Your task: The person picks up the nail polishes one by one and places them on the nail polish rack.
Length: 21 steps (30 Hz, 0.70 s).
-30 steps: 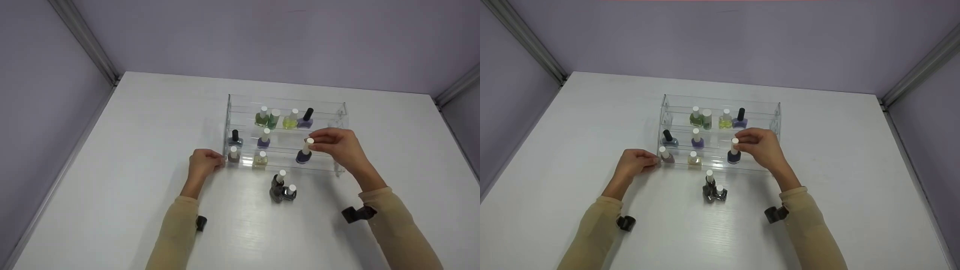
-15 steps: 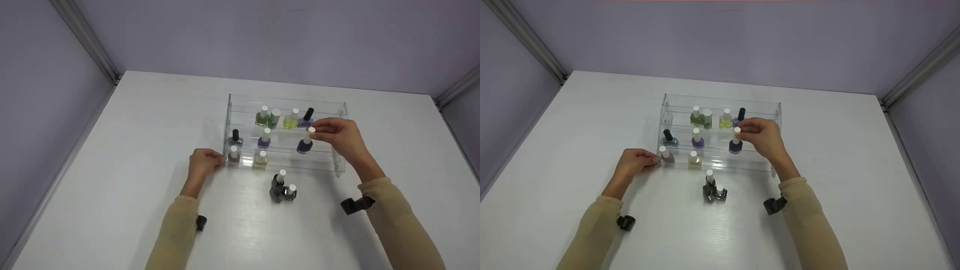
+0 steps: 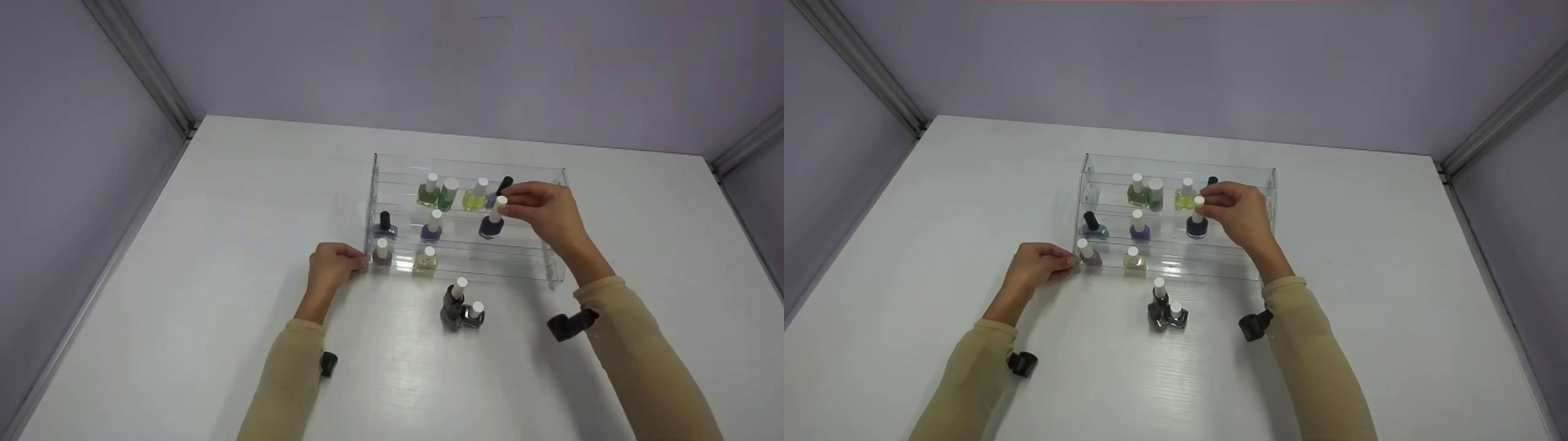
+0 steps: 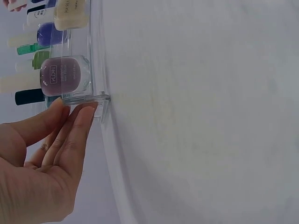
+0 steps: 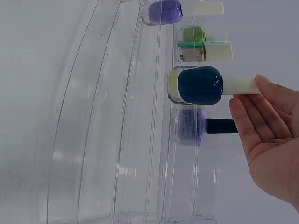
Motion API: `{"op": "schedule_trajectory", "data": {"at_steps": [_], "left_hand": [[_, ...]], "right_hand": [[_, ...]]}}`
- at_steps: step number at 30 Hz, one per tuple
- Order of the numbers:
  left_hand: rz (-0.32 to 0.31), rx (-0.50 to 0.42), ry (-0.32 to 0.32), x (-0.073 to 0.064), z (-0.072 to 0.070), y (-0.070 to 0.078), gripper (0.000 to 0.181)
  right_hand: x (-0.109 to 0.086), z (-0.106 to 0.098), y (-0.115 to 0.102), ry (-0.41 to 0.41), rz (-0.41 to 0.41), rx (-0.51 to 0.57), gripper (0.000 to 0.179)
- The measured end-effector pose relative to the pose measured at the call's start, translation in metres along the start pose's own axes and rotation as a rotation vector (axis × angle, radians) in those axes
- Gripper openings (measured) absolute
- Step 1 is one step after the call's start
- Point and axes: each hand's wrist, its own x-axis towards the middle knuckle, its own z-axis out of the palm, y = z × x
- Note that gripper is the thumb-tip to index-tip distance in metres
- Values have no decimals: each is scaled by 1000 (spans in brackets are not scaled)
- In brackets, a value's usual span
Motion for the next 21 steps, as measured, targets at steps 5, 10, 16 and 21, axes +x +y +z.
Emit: {"op": "schedule_trajectory", "data": {"at_steps": [5, 10, 16, 21], "left_hand": [[6, 14, 5, -1, 0, 0, 10], [6, 21, 14, -2, 1, 2, 9], [-2, 25, 14, -2, 2, 2, 9], [-11, 28, 9, -2, 1, 2, 8]], "right_hand": [[2, 7, 4, 4, 7, 30, 31], [4, 13, 7, 7, 14, 31, 30], [3, 16, 8, -3, 37, 25, 32], [1, 17, 10, 2, 37, 30, 31]]}}
